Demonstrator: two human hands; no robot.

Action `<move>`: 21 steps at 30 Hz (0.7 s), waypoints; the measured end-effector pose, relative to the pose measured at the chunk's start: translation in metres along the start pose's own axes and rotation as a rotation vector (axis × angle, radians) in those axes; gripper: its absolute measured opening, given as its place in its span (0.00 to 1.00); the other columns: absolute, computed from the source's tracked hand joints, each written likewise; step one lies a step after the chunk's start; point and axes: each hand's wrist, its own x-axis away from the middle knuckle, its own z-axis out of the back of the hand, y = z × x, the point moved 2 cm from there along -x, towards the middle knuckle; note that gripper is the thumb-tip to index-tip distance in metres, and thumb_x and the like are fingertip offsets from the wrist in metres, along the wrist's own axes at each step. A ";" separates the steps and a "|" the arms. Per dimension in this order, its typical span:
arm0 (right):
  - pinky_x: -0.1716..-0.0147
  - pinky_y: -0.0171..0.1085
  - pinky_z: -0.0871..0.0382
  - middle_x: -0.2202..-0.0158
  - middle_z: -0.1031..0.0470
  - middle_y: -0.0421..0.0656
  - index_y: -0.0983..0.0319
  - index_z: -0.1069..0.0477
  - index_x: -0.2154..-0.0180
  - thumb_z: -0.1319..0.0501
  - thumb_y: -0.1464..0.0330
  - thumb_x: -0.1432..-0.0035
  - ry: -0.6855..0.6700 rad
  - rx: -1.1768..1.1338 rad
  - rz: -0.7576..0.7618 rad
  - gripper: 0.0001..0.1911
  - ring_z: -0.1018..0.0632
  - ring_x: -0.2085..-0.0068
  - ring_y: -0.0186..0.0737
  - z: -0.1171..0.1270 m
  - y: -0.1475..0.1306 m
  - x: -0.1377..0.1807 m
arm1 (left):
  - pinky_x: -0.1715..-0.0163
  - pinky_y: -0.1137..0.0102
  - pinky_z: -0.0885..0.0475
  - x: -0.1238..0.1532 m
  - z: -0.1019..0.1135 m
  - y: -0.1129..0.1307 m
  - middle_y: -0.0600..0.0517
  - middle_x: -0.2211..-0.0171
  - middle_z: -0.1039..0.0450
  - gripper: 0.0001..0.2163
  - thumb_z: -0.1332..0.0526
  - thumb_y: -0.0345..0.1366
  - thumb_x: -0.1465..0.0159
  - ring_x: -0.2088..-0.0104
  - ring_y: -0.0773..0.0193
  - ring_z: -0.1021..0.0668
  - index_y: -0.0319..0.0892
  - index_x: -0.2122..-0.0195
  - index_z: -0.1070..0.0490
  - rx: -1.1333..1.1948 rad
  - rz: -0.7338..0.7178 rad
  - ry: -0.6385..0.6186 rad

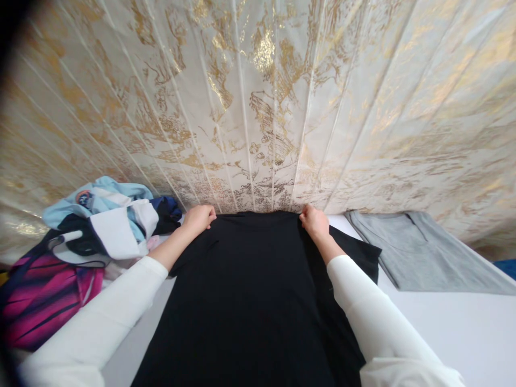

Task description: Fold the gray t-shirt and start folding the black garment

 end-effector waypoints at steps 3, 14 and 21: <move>0.76 0.32 0.38 0.80 0.25 0.40 0.60 0.29 0.65 0.46 0.69 0.42 0.007 -0.019 -0.028 0.08 0.24 0.75 0.37 -0.006 0.002 -0.001 | 0.63 0.67 0.31 0.001 -0.011 0.004 0.47 0.66 0.24 0.04 0.41 0.32 0.38 0.64 0.57 0.21 0.41 0.67 0.27 -0.058 0.001 0.039; 0.50 0.38 0.32 0.48 0.26 0.48 0.60 0.37 0.48 0.45 0.69 0.41 -0.107 -0.183 0.337 0.19 0.24 0.49 0.42 0.027 -0.018 0.100 | 0.43 0.65 0.37 0.120 0.003 0.026 0.46 0.44 0.37 0.17 0.52 0.28 0.33 0.44 0.58 0.31 0.42 0.44 0.37 0.015 -0.323 0.200; 0.43 0.58 0.39 0.32 0.50 0.38 0.41 0.65 0.34 0.47 0.53 0.40 -0.048 -0.019 0.568 0.38 0.41 0.35 0.52 0.004 0.030 0.225 | 0.41 0.57 0.39 0.207 -0.037 -0.010 0.47 0.34 0.47 0.27 0.53 0.50 0.31 0.36 0.52 0.40 0.45 0.33 0.51 -0.089 -0.392 0.073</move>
